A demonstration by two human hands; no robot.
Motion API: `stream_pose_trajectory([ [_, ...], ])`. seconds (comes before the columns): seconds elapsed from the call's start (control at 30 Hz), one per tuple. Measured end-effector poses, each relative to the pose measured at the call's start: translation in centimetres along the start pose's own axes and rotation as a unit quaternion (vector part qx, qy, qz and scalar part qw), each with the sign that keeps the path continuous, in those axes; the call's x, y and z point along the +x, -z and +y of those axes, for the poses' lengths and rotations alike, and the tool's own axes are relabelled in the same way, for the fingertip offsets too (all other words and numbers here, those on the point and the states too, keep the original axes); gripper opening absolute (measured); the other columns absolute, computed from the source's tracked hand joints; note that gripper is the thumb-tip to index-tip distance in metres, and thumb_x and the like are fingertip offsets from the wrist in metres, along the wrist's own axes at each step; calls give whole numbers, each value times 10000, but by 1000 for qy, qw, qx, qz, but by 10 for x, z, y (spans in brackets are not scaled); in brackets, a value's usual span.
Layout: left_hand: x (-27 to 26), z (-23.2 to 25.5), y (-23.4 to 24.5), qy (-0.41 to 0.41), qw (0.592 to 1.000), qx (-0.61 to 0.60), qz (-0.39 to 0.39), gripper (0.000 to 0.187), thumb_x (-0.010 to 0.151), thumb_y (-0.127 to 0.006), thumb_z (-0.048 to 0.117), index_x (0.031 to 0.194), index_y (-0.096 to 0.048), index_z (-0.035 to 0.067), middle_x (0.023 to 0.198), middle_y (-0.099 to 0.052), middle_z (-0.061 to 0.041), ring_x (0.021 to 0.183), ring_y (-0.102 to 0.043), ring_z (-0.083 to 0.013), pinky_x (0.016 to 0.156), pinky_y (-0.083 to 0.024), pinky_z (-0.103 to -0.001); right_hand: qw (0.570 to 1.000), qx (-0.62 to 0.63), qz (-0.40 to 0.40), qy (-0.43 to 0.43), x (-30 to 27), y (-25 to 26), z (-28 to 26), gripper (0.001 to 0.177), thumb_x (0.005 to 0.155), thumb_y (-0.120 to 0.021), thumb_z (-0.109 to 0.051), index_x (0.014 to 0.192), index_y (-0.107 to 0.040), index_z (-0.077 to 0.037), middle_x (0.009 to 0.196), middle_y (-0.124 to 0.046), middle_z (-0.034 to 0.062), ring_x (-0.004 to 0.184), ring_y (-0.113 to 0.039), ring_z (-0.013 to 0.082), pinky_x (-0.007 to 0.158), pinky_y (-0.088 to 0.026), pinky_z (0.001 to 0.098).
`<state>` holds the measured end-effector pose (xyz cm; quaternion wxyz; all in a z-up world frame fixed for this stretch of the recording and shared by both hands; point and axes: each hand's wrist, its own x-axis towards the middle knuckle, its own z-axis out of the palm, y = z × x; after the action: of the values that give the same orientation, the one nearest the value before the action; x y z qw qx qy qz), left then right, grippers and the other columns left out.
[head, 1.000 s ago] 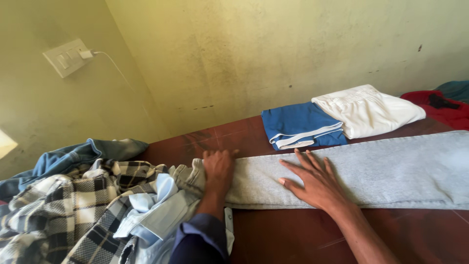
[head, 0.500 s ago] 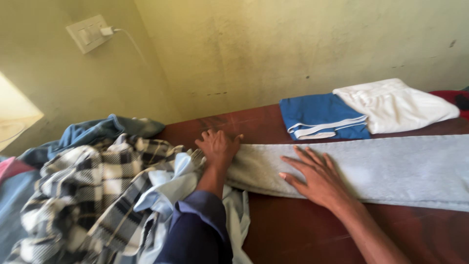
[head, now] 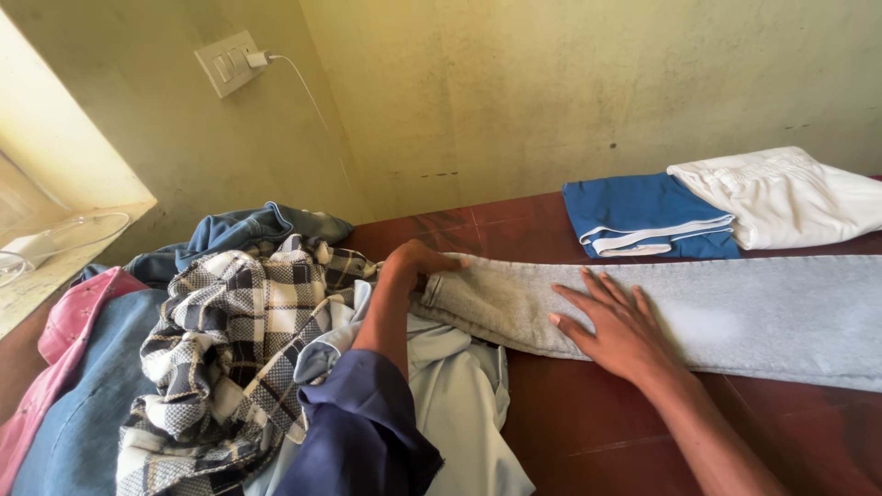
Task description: The person picks up a pair of light blue jeans from a pile of laundry on a table, spreads them out, and folds them into a rectangular shape before setting them down.
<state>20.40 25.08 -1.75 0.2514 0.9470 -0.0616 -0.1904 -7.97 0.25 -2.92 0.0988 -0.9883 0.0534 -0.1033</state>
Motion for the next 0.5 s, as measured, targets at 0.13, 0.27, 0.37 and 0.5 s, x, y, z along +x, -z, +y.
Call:
stream_pose_trajectory([
  [0.13, 25, -11, -18, -12, 1000, -12, 20, 827, 684, -923, 549, 1230, -706, -34, 1242, -699, -204, 1115, -686, -329, 903, -566, -419, 998, 13, 54, 16, -2, -1, -7, 581, 933, -506, -599, 1435, -552, -310, 1607, -383, 37, 1492, -335, 262, 1191, -223, 592],
  [0.27, -13, 5, -19, -118, 964, -45, 235, 367, 846, -727, 278, 1089, -736, 3, 1104, -751, -266, 1030, -717, -417, 876, -552, -517, 995, 39, 89, 29, -9, 6, -15, 582, 934, -506, -583, 1419, -584, -272, 1569, -460, 46, 1457, -401, 260, 1185, -261, 592],
  [0.37, -71, 28, -16, -147, 918, -19, 369, 249, 989, -594, 248, 1097, -703, 51, 1055, -722, -275, 1009, -673, -484, 841, -512, -569, 980, 80, 165, 79, -10, 9, -15, 580, 980, -460, -590, 1424, -599, -243, 1543, -502, 95, 1429, -431, 302, 1178, -310, 580],
  [0.5, -88, 23, -11, -93, 925, 109, 351, 250, 1013, -553, 179, 978, -775, 71, 1044, -758, -210, 962, -756, -378, 764, -607, -463, 994, 38, 72, 70, -13, 2, -21, 604, 959, -379, -644, 1458, -524, -336, 1600, -392, 52, 1487, -335, 300, 1196, -217, 586],
])
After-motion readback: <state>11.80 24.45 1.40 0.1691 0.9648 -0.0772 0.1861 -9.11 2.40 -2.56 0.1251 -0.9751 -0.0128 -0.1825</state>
